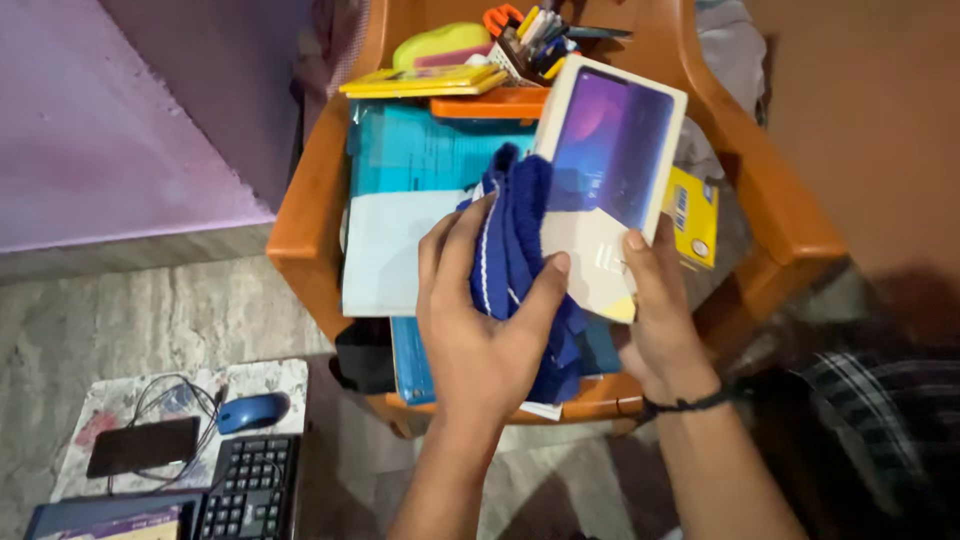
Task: The person wipes several small cardboard boxes with a blue cloth. They pick up each box from a chair, wipe its surfaces, and place it on a nearby bed. The person handles the boxes one at a time.
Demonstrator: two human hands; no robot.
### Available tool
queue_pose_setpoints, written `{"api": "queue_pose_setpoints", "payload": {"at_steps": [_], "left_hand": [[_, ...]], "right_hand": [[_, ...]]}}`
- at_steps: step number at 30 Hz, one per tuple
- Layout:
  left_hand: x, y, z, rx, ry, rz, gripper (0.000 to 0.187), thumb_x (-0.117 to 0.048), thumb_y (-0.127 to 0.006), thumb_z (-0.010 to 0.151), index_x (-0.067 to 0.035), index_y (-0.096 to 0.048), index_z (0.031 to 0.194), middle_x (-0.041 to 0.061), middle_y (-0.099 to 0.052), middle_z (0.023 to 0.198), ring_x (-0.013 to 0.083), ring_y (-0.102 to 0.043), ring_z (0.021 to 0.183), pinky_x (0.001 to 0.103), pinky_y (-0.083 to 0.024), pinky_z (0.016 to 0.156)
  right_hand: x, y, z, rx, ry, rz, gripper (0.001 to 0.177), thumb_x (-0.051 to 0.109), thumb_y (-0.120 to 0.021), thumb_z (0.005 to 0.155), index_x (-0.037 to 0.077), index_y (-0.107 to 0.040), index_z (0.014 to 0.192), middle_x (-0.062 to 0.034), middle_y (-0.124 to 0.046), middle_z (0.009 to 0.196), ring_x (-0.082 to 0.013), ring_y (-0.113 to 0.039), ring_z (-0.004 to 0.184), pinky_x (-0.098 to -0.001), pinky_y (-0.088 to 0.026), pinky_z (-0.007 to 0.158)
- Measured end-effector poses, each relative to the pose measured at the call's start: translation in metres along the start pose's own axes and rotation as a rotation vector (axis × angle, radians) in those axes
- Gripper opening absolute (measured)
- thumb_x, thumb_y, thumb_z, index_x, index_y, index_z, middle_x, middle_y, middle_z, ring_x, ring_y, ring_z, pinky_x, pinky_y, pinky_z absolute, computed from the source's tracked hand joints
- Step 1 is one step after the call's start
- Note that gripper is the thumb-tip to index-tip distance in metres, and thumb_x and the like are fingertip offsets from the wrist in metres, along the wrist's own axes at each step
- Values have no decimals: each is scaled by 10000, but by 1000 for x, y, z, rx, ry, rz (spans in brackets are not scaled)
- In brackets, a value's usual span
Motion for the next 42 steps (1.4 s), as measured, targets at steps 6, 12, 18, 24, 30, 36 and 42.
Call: {"api": "queue_pose_setpoints", "payload": {"at_steps": [6, 12, 18, 24, 30, 36, 42], "left_hand": [[-13, 8, 6, 69, -94, 68, 627, -171, -859, 803, -6, -616, 1357, 194, -605, 1340, 344, -646, 1241, 395, -512, 1073], [-18, 16, -5, 196, 395, -469, 871, -124, -879, 689, -41, -451, 1442, 142, -643, 1272, 257, -680, 1135, 397, -572, 966], [-6, 17, -10, 267, 733, -548, 862, -30, -871, 580, -59, -535, 1373, 93, -654, 1112, 209, -691, 933, 368, -608, 745], [5, 19, -16, 236, 621, -579, 702, 35, -838, 651, -11, -560, 1294, 119, -682, 1038, 201, -714, 845, 342, -620, 692], [9, 21, -17, 217, 688, -592, 635, 40, -826, 658, 8, -578, 1242, 139, -725, 967, 236, -737, 770, 363, -634, 632], [8, 21, -21, 190, 580, -604, 665, 61, -847, 686, 34, -563, 1286, 136, -723, 1037, 226, -738, 842, 371, -634, 723], [-1, 14, -25, 247, 267, -422, 842, -27, -869, 695, 26, -445, 1421, 149, -639, 1269, 218, -677, 1123, 338, -576, 957]], "right_hand": [[17, -4, -13, 69, -52, -19, 589, 272, -577, 1012, 68, -363, 1521, -108, -565, 1375, -192, -593, 1235, -362, -513, 1027], [35, 3, -46, 152, -24, -58, 723, 326, -559, 1016, 32, -266, 1607, -132, -475, 1518, -217, -490, 1369, -365, -408, 1124], [34, -6, -56, 247, 126, -525, 767, 369, -515, 1033, -11, -202, 1621, -174, -316, 1669, -266, -272, 1561, -381, -210, 1251], [23, -10, -55, 255, 137, -437, 762, 392, -481, 1057, -34, -211, 1628, -198, -302, 1682, -287, -263, 1579, -398, -197, 1272], [24, -13, -56, 222, 157, -485, 751, 400, -472, 1066, -39, -216, 1619, -195, -330, 1670, -288, -293, 1569, -398, -226, 1265], [18, -11, -54, 183, 193, -342, 684, 331, -545, 1067, -43, -304, 1586, -174, -435, 1583, -249, -419, 1462, -375, -331, 1211], [12, 10, -47, 76, 8, -244, 608, 322, -537, 1045, -12, -411, 1538, -116, -582, 1432, -181, -563, 1286, -319, -456, 1069]]}}
Point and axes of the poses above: each hand's wrist, its own z-axis towards the middle knuckle, its own y-axis out of the back of the hand, x = y × z, the point moved 1 cm from there along z, towards the middle knuckle
